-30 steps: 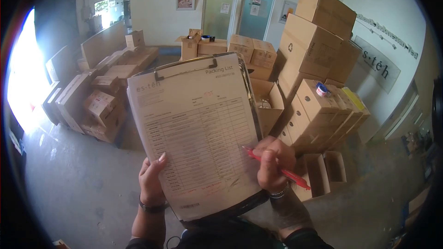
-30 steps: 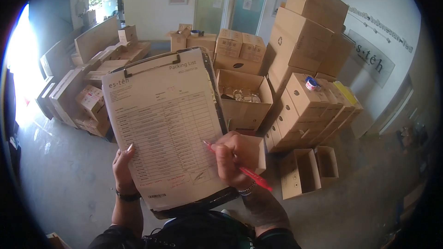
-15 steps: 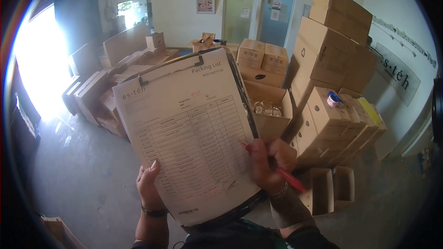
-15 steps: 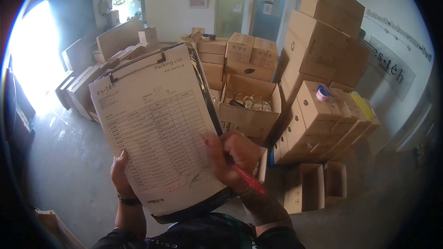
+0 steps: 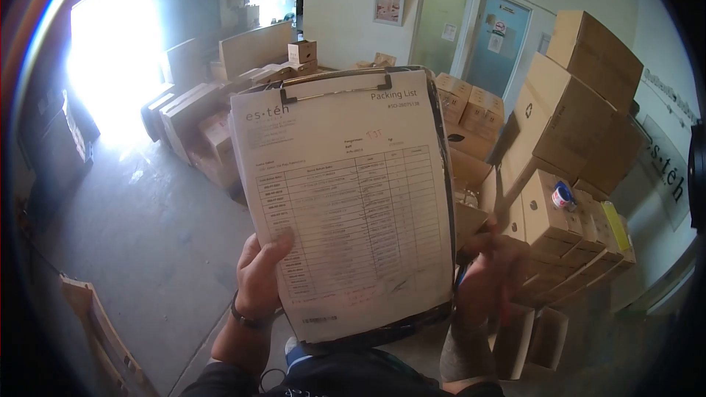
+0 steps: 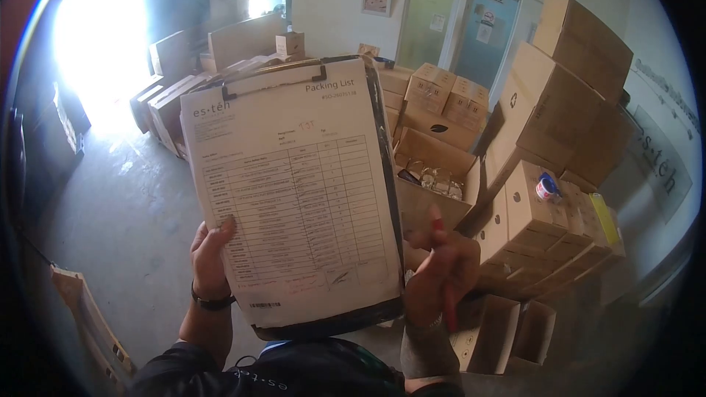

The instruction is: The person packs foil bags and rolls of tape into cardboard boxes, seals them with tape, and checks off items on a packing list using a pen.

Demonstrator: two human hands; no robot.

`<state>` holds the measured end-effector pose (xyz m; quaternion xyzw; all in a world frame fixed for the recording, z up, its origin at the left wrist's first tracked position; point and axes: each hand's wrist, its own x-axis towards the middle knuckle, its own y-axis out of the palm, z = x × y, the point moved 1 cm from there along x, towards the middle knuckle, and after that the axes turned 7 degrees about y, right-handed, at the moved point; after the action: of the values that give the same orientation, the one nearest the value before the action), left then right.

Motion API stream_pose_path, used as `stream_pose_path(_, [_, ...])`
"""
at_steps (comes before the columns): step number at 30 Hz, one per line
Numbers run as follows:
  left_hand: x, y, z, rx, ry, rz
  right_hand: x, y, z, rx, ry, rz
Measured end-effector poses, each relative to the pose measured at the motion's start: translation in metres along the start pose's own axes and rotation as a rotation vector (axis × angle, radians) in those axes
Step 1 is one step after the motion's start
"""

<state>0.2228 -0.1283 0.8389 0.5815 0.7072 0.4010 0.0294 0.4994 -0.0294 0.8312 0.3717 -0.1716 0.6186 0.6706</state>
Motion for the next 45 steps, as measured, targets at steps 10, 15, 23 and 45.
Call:
stream_pose_path(10, [0.011,0.010,0.018,-0.015,0.003,-0.007,0.001,-0.023,0.008,-0.346,0.021,0.044])
stream_pose_path(15, [0.013,0.016,0.021,-0.018,-0.027,-0.005,0.007,-0.034,0.001,-0.155,-0.055,-0.036])
stream_pose_path(23, [0.007,0.018,0.017,0.023,-0.036,0.010,0.021,-0.009,0.036,-0.301,-0.156,0.172])
stream_pose_path(45, [-0.006,0.015,0.007,0.032,-0.030,-0.019,0.008,0.008,0.033,0.132,0.132,0.395])
